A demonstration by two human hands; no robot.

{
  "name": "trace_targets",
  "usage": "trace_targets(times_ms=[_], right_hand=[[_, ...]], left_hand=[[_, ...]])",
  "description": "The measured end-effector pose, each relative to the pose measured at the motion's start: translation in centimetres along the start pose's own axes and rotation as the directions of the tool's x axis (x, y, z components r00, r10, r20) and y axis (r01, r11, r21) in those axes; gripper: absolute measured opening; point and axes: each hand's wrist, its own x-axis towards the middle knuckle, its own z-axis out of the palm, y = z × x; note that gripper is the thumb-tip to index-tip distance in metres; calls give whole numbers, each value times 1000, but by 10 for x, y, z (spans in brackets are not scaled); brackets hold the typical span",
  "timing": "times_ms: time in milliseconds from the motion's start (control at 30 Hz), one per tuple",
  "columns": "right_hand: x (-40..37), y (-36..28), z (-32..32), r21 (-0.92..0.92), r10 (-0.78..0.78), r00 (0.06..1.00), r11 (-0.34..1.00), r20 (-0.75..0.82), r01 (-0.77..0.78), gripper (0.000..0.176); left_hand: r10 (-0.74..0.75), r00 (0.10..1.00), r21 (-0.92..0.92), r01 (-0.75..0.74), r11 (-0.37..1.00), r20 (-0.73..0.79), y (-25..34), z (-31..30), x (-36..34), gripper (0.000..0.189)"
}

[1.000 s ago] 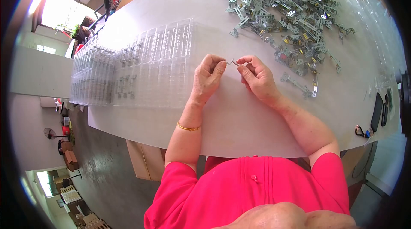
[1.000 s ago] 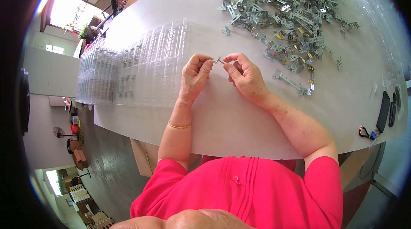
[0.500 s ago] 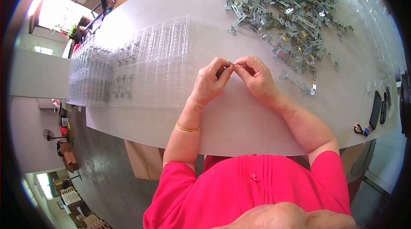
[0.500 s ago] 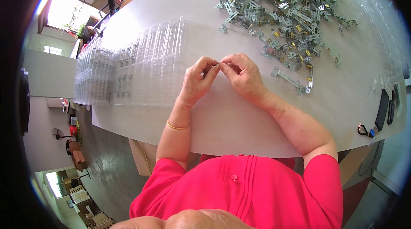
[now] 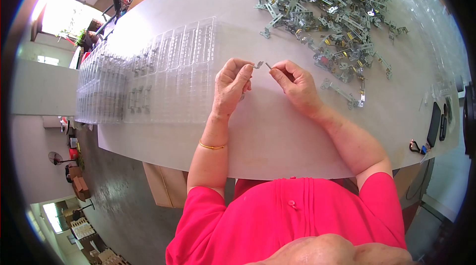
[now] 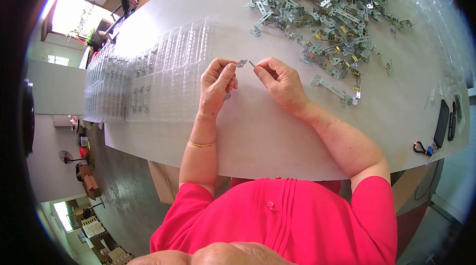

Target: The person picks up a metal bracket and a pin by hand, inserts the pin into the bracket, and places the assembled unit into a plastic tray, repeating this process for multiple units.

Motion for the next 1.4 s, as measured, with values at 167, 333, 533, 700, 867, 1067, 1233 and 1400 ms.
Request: trace_targets(times_ms=[167, 333, 533, 700, 867, 1067, 1233, 1400], right_hand=[[0, 2, 0, -37, -36, 999, 999, 2, 36, 11], [1, 2, -1, -88, -34, 999, 996, 5, 34, 15], [0, -2, -1, 115, 90, 995, 989, 37, -94, 13], [3, -7, -9, 200, 153, 980, 964, 129, -177, 15], [10, -2, -12, 238, 198, 954, 938, 225, -251, 15], [12, 20, -7, 286, -27, 993, 958, 118, -8, 16], [10, 4, -7, 277, 50, 992, 957, 113, -80, 15], [12, 11, -8, 304, 58, 986, 947, 158, -104, 15]], left_hand=[[7, 1000, 29, -7, 1000, 24, 1, 3, -1, 18], [63, 997, 128, -66, 990, 33, 1, 2, -2, 17], [219, 966, 384, -255, 888, 136, 1, 10, -5, 12], [217, 967, 494, -254, 831, 132, 3, 15, -9, 19], [240, 955, 527, -295, 797, 171, 7, 19, -12, 25], [307, 911, 614, -412, 674, 274, -3, 20, -10, 29], [539, 825, 739, -469, 483, 171, -5, 19, -7, 31], [495, 838, 739, -482, 470, 231, -2, 21, -10, 32]])
